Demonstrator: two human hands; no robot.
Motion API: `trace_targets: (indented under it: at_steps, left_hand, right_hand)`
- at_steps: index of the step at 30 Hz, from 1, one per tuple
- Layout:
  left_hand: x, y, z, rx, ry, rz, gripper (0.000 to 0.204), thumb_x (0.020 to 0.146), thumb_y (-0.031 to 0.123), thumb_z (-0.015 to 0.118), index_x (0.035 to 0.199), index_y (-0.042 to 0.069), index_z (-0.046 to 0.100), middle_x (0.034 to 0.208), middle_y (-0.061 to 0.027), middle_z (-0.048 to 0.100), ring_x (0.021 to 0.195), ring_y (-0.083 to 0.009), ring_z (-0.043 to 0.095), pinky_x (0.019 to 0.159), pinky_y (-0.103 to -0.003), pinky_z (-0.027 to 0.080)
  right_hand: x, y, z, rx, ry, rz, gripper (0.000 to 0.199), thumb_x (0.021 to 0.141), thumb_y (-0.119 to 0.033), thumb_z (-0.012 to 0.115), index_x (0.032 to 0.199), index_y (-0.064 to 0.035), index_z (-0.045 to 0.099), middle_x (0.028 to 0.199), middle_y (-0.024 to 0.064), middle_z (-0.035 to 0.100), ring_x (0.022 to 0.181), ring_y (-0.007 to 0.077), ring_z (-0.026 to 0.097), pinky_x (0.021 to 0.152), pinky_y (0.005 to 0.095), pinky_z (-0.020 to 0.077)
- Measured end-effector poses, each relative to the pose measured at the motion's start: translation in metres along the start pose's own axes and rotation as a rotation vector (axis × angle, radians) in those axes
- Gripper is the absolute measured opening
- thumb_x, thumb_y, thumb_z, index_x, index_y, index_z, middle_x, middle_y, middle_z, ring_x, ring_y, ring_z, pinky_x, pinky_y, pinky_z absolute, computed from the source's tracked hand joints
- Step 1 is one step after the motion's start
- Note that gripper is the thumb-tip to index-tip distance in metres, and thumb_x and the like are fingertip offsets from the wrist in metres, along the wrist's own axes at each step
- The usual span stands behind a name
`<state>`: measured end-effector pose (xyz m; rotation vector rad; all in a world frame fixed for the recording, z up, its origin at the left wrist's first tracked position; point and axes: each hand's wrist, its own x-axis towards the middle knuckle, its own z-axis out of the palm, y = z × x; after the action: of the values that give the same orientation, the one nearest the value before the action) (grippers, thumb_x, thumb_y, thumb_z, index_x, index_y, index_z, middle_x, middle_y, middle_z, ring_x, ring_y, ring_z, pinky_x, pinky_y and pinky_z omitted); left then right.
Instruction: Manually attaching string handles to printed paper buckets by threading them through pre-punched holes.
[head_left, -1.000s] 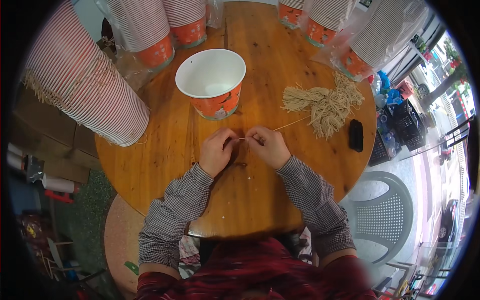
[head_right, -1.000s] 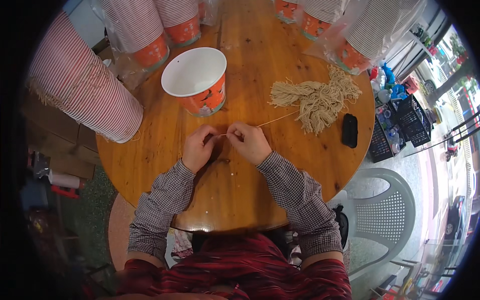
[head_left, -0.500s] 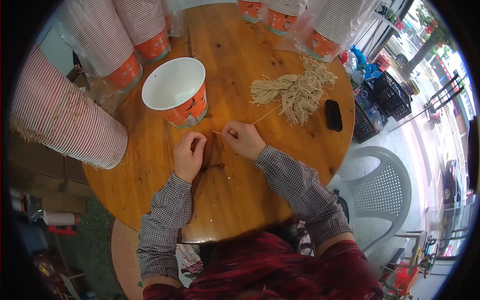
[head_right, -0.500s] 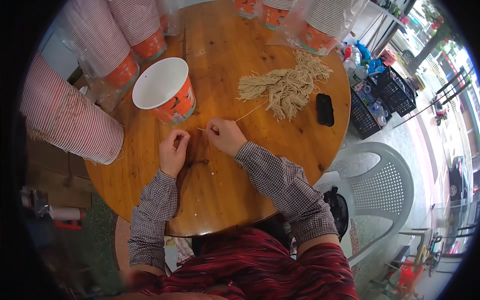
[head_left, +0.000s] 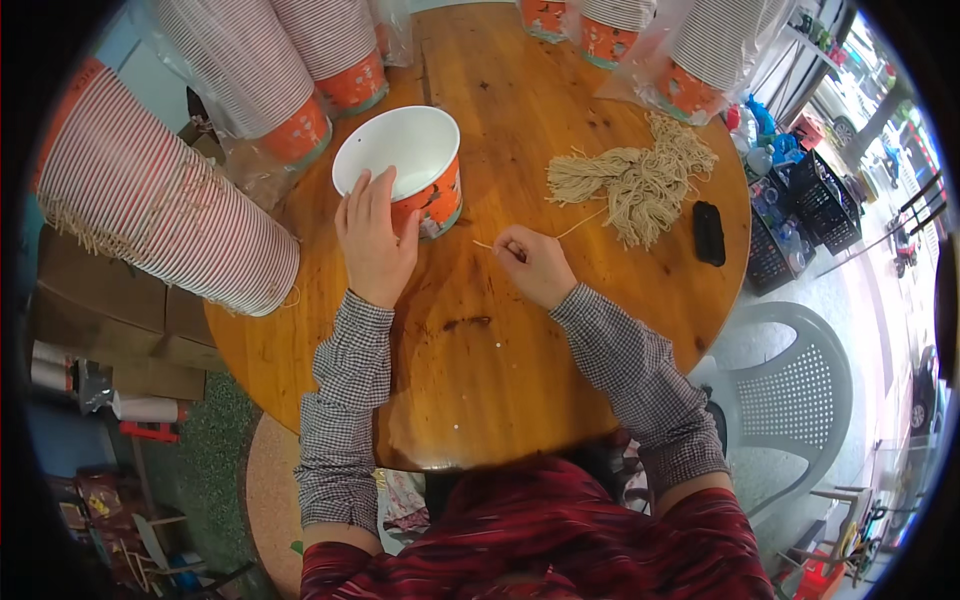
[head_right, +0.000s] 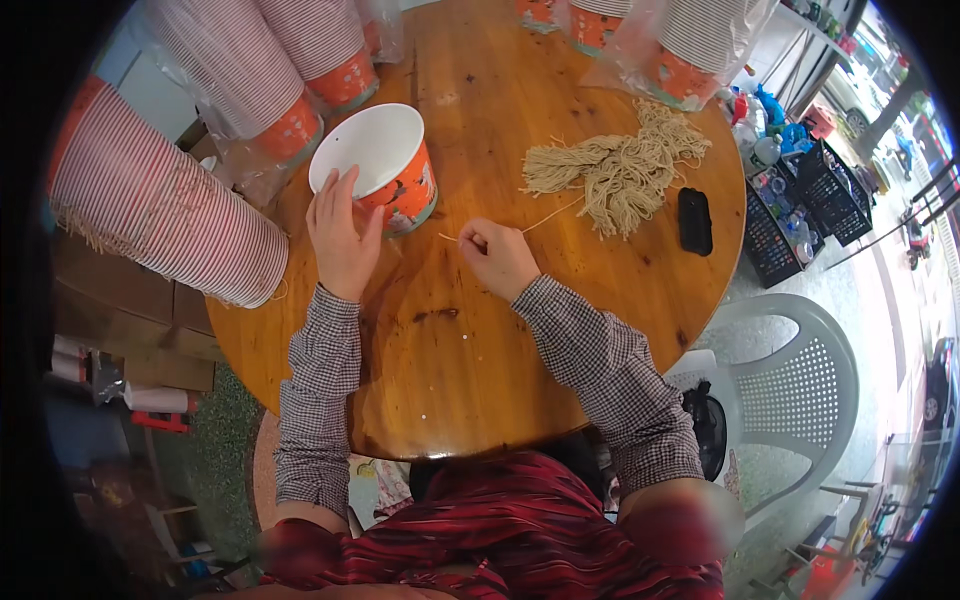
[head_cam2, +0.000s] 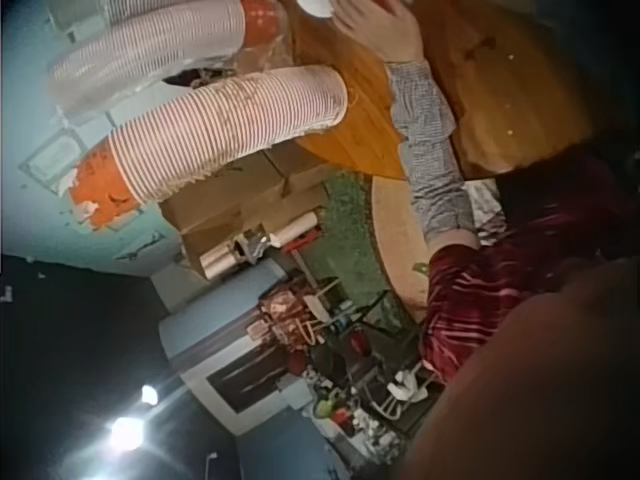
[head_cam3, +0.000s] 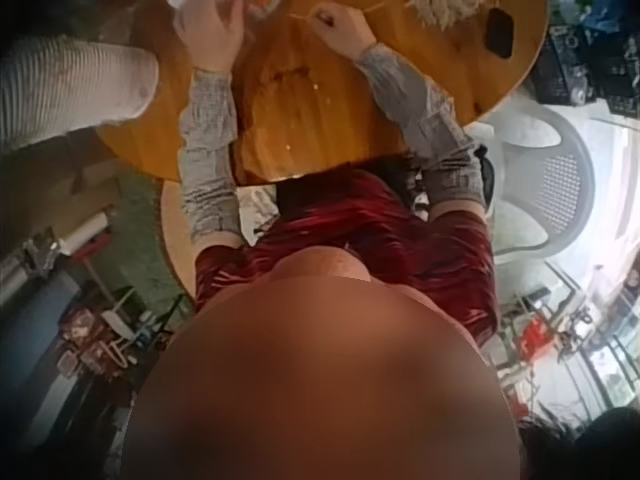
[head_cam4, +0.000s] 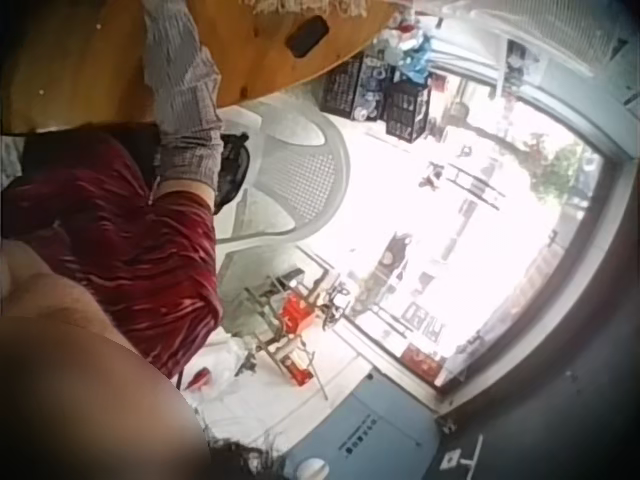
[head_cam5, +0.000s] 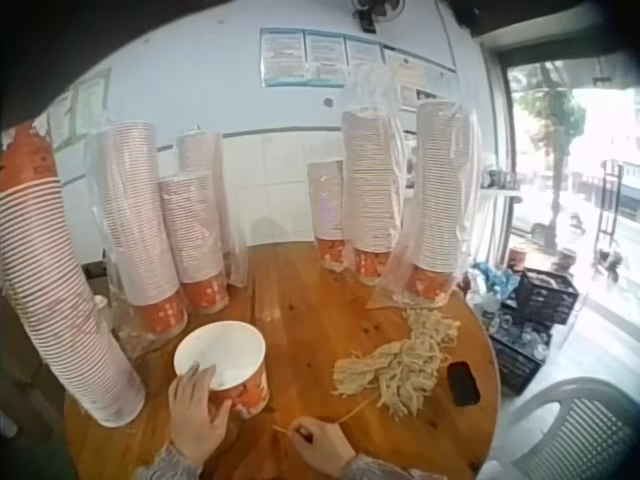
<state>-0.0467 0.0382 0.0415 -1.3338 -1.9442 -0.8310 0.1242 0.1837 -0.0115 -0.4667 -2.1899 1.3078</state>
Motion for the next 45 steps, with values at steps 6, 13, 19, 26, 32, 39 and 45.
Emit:
trace_targets:
  at_steps: [6,13,19,26,32,39,45]
  left_hand:
    - [-0.005,-0.012,0.004,0.073,0.016,0.031,0.032,0.086,0.012,0.064,0.117,0.009,0.058,0.114,-0.0070,0.060,0.119,-0.0259,0.052,0.104,-0.046,0.032]
    - [-0.014,-0.011,-0.001,-0.020,0.066,0.000,0.017,0.086,0.010,0.063,0.103,0.010,0.063,0.098,-0.0046,0.063,0.100,-0.0214,0.059,0.102,-0.044,0.033]
    - [-0.012,-0.005,-0.002,-0.053,0.073,-0.007,0.014,0.087,0.009,0.062,0.101,0.010,0.064,0.095,-0.0035,0.064,0.096,-0.0204,0.060,0.102,-0.043,0.033]
    - [-0.011,0.004,-0.008,-0.087,0.090,-0.046,0.013,0.086,0.006,0.063,0.098,0.009,0.064,0.092,-0.0033,0.064,0.092,-0.0202,0.060,0.103,-0.042,0.032]
    - [-0.012,0.022,-0.023,-0.082,0.050,-0.072,0.017,0.082,0.000,0.065,0.098,0.006,0.063,0.090,-0.0043,0.063,0.089,-0.0214,0.061,0.104,-0.042,0.031]
    - [-0.009,0.032,-0.026,-0.021,-0.015,-0.097,0.018,0.080,-0.001,0.067,0.096,0.006,0.064,0.090,-0.0040,0.064,0.088,-0.0208,0.061,0.105,-0.042,0.030]
    - [-0.006,0.033,-0.016,-0.043,-0.034,-0.068,0.018,0.079,0.000,0.068,0.096,0.006,0.064,0.089,-0.0041,0.064,0.087,-0.0213,0.061,0.101,-0.041,0.034]
  right_hand:
    - [0.011,0.004,-0.027,-0.017,0.168,0.026,0.008,0.086,-0.008,0.062,0.090,-0.0013,0.059,0.069,0.0098,0.061,0.059,0.0153,0.058,0.058,0.0283,0.0485]
    - [-0.025,0.006,-0.127,-0.533,0.514,-0.221,0.005,0.085,-0.005,0.062,0.089,-0.0029,0.062,0.092,0.0113,0.059,0.087,0.0271,0.058,0.073,0.0357,0.0484]
    - [-0.058,0.071,-0.183,-1.333,0.656,-0.148,0.011,0.082,-0.010,0.054,0.087,-0.0043,0.063,0.093,0.0119,0.059,0.089,0.0313,0.057,0.076,0.0376,0.0480]
    - [-0.003,0.152,-0.305,-1.234,0.591,0.053,0.011,0.084,-0.006,0.049,0.085,-0.0039,0.061,0.091,0.0129,0.059,0.096,0.0329,0.057,0.079,0.0409,0.0499]
    - [0.069,0.195,-0.373,-1.360,0.550,0.074,0.015,0.086,-0.008,0.048,0.091,-0.0056,0.062,0.092,0.0121,0.059,0.094,0.0321,0.059,0.077,0.0422,0.0504]
    - [0.117,0.222,-0.380,-1.351,0.467,0.242,0.015,0.086,-0.008,0.051,0.093,-0.0044,0.064,0.101,0.0141,0.062,0.098,0.0335,0.061,0.081,0.0434,0.0504]
    - [0.114,0.187,-0.372,-1.206,0.610,0.167,0.017,0.088,-0.015,0.051,0.092,-0.0051,0.064,0.100,0.0163,0.064,0.094,0.0379,0.060,0.080,0.0448,0.0482]
